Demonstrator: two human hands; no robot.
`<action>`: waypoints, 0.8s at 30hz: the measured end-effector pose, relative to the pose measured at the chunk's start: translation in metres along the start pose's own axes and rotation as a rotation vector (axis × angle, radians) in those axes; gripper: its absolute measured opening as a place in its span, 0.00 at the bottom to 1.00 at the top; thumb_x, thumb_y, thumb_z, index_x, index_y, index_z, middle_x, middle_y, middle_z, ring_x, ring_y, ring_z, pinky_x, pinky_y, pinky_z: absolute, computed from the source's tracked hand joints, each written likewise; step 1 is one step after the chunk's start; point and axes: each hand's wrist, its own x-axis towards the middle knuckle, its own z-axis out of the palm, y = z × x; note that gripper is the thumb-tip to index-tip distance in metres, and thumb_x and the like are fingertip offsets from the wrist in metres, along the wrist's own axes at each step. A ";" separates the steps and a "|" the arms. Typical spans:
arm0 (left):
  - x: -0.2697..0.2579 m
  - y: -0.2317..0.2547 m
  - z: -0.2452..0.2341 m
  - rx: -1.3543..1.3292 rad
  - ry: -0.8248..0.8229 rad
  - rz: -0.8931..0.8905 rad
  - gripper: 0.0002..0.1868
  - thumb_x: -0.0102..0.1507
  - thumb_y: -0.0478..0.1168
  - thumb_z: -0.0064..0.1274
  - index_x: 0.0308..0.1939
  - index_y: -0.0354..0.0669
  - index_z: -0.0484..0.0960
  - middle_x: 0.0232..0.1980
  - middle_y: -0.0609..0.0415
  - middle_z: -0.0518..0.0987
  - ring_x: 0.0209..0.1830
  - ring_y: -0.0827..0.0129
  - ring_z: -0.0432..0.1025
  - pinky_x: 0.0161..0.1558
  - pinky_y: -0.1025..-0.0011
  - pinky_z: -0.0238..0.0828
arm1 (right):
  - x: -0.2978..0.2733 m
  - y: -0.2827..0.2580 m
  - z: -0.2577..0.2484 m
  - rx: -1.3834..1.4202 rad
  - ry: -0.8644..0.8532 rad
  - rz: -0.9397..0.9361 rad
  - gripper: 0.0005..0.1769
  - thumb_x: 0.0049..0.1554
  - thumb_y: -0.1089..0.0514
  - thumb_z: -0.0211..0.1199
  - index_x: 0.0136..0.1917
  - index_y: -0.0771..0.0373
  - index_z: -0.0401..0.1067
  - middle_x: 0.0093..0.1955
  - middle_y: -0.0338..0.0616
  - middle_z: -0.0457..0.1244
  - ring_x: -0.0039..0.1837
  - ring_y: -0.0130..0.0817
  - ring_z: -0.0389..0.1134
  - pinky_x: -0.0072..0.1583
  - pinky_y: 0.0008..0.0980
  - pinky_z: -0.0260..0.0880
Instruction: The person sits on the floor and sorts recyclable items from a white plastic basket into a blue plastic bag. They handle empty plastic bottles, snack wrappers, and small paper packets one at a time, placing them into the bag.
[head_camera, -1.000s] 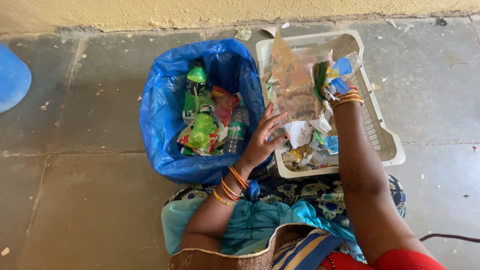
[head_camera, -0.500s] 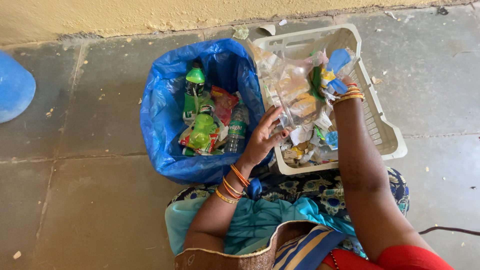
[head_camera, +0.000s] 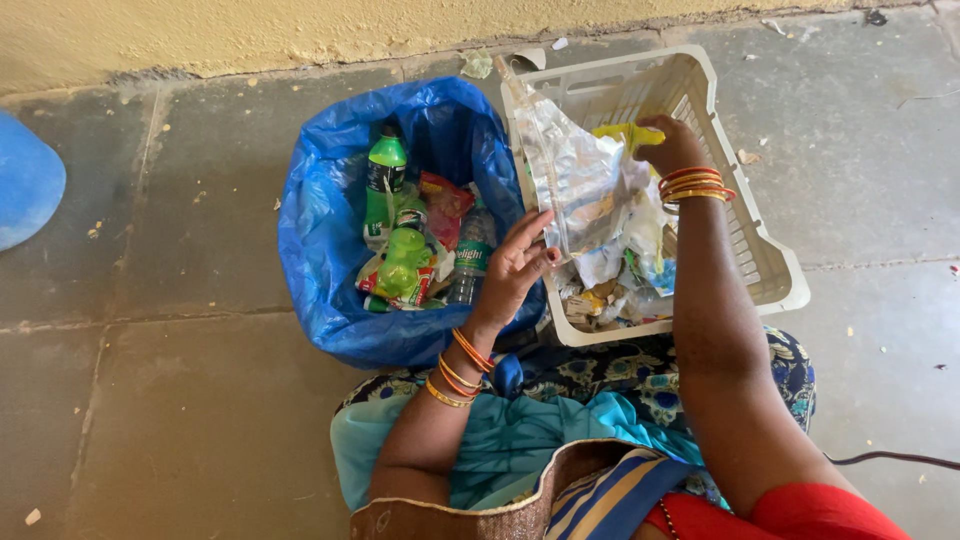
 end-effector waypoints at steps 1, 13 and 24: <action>0.000 0.000 -0.001 -0.043 0.005 -0.009 0.31 0.69 0.41 0.56 0.75 0.37 0.67 0.81 0.49 0.59 0.70 0.61 0.65 0.71 0.61 0.65 | -0.002 -0.014 -0.005 0.274 -0.055 0.092 0.30 0.52 0.56 0.70 0.66 0.65 0.73 0.64 0.51 0.69 0.63 0.40 0.70 0.64 0.41 0.69; 0.002 -0.002 -0.019 0.114 0.119 0.047 0.26 0.71 0.36 0.52 0.73 0.36 0.69 0.78 0.51 0.65 0.74 0.66 0.66 0.70 0.65 0.69 | -0.020 -0.103 -0.007 0.771 -0.473 0.175 0.16 0.56 0.57 0.73 0.54 0.65 0.75 0.48 0.41 0.71 0.50 0.29 0.71 0.56 0.30 0.72; -0.017 0.071 -0.054 0.223 0.254 0.172 0.25 0.72 0.41 0.54 0.70 0.32 0.74 0.76 0.48 0.70 0.76 0.67 0.64 0.73 0.68 0.61 | -0.014 -0.083 0.000 0.955 -0.231 0.239 0.03 0.61 0.62 0.67 0.49 0.64 0.75 0.40 0.38 0.69 0.35 0.21 0.62 0.38 0.22 0.62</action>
